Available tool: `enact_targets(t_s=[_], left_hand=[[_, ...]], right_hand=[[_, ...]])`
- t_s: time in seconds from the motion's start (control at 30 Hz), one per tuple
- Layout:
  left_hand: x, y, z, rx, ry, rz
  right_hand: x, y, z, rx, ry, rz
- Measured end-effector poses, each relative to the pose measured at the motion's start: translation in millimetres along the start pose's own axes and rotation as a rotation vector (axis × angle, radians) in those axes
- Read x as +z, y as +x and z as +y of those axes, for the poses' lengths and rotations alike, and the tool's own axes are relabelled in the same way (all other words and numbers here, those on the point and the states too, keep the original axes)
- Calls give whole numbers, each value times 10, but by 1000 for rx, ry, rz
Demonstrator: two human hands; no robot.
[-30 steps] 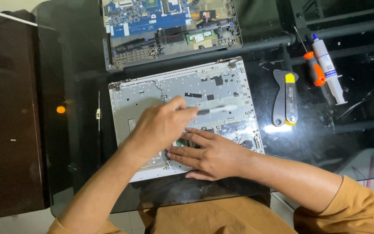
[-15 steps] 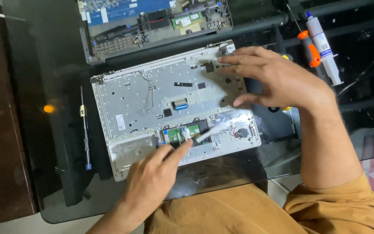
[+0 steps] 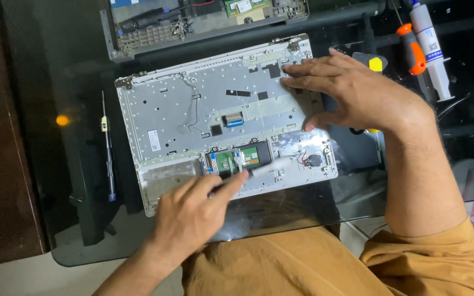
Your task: The person uses a cotton swab to wipe the interior metal chassis of a disassembled laptop, moving across various sections including around the battery bay and near the motherboard area. The person holds the laptop steady with one hand while cleaning with the other.
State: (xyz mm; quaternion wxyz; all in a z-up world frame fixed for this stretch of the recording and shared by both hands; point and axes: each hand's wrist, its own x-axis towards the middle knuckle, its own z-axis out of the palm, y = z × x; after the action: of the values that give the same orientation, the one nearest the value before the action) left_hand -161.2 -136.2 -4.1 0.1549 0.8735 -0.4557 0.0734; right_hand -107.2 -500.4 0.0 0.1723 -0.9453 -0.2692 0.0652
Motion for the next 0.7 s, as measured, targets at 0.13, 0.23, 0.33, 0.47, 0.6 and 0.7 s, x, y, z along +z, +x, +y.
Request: enact_targets(t_s=[0.13,0.23,0.33,0.47,0.6,0.7], left_hand=[[-118,2,41,76,-22,-27],[-131,6,-113,-3,115,-4],[-216,-34,-75,17,48,-8],[-449,-171,-190,-4,-26,-172],[-467,-176,-219,-14,-17,-201],[-179,-114,-62,52,31,-109]], right_hand=[[11,-21,-9,-11,-9,-9],[21,-24,7,-28,-29,17],[7,-26,12,-23,-11,10],[21,-25,17,-33,-3,34],[20,-17,12,-31,-4,29],[8,-16,-7,-37,-13,19]])
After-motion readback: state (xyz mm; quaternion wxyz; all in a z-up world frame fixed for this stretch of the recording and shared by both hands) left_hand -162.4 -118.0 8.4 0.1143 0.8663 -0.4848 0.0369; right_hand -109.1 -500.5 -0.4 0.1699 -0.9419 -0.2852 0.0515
